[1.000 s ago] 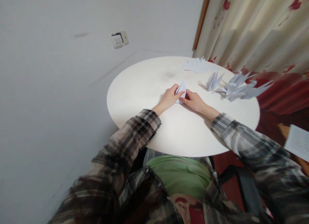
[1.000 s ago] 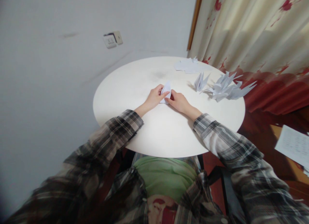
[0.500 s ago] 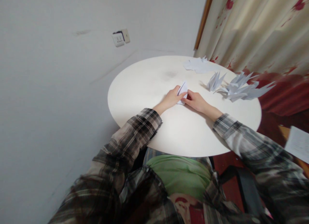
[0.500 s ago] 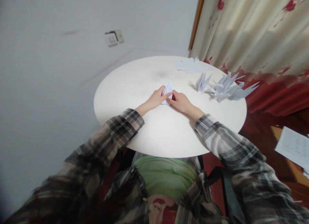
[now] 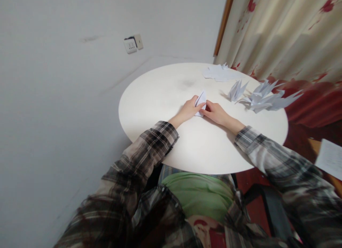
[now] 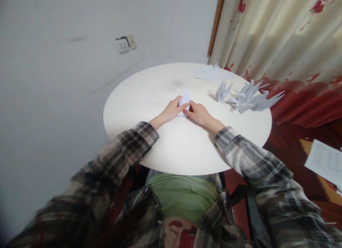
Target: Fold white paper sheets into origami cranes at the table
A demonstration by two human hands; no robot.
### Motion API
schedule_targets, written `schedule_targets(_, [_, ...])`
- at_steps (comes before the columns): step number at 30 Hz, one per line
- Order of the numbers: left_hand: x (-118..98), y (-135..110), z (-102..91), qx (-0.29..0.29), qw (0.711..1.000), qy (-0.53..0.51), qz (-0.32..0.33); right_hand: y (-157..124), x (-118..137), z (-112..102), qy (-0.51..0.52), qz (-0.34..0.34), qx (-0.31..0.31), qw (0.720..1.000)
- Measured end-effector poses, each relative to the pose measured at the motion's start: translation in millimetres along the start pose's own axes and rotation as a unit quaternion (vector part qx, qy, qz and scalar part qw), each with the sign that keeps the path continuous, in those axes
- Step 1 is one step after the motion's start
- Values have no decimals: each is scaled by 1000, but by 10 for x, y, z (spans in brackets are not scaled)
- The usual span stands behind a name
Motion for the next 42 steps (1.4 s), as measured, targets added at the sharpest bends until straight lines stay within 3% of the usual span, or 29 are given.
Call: schedule_targets(42, [6,-8,22,4,1000,9,-2,-1,-8,1,13,-2,0,1000])
Point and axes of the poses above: each hand's wrist, its own y-axis towards the middle knuckle, its own z-axis out of the palm, x = y × z, the point moved 10 cm from there along y, towards the middle knuckle, and after that the axes turned 4 degrees about -y, right-handed, at the moved point
